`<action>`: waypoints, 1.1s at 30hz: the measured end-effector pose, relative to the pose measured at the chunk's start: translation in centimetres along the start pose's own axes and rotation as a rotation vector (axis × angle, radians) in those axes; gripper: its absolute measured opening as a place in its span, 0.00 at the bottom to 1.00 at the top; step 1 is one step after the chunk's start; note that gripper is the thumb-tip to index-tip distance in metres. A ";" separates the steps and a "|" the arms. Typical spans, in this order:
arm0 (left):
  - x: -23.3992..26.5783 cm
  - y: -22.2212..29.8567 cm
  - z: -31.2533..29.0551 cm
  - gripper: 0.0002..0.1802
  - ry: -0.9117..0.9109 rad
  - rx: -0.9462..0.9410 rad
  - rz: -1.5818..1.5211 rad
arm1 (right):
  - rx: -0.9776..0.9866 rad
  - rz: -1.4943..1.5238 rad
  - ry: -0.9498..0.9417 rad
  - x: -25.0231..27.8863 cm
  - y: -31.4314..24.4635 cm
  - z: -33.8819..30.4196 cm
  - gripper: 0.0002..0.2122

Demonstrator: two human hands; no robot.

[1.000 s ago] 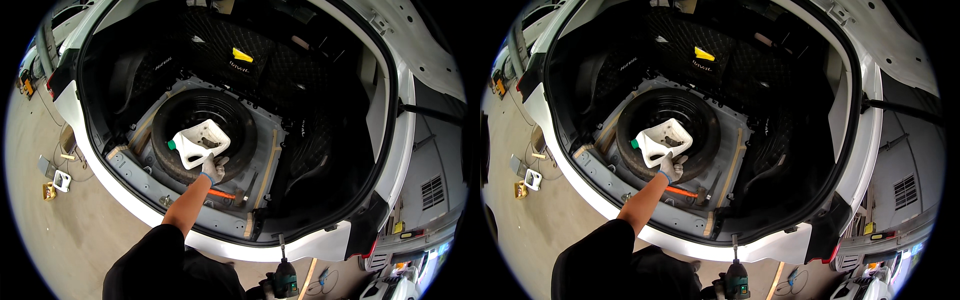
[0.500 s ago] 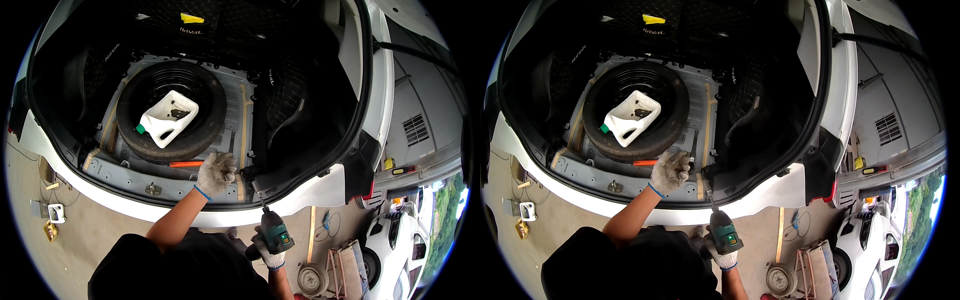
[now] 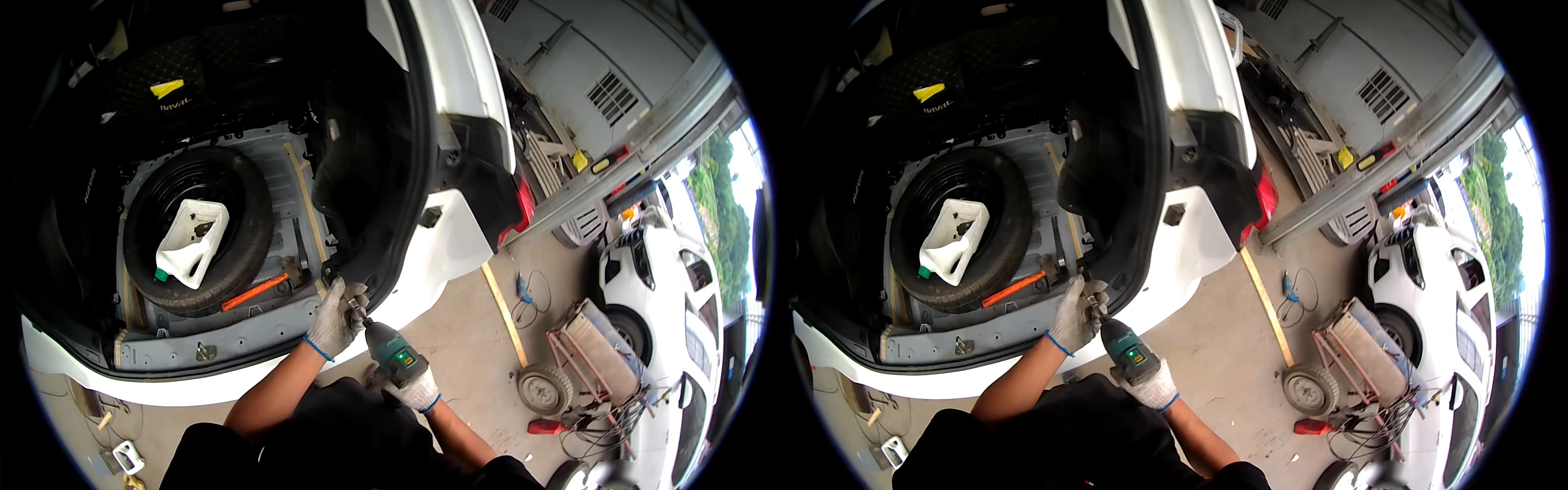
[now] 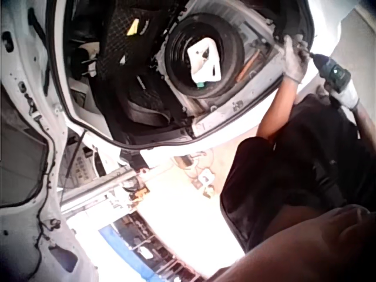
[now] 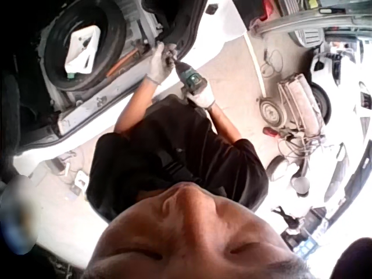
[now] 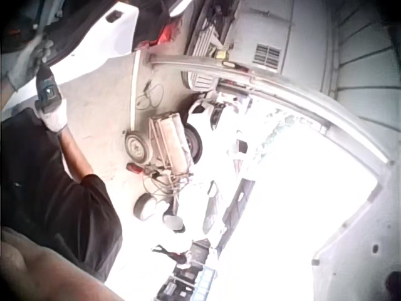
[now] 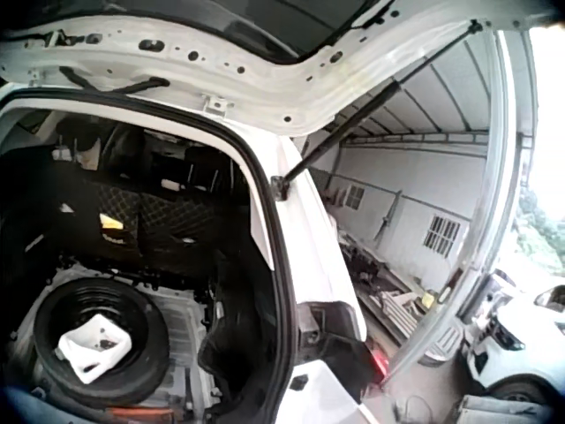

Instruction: The person puts on gloves, then uses a cordless impact driver to remove multiple screws from the rear taillight assembly of a white car. After removing the screws, the person pulls the taillight unit away from the vehicle body.

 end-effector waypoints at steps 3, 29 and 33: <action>-0.7 -2.3 2.4 0.19 0.010 -0.017 0.057 | -0.055 -0.046 0.010 2.6 1.2 -1.1 0.22; -9.6 -8.3 4.4 0.25 0.165 -0.178 -0.091 | 0.088 -0.013 -0.092 12.5 5.8 -3.0 0.22; -10.7 -8.2 4.0 0.24 0.180 -0.282 0.001 | 0.066 -0.006 -0.068 13.1 6.7 -3.3 0.25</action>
Point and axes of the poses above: each hand's wrist, its own z-axis towards the middle knuckle, its own x-axis out of the back of the hand, y = z × x, the point moved 7 cm from there along z, towards the middle knuckle, and after that the axes turned 12 degrees about z, right-handed, at the moved point
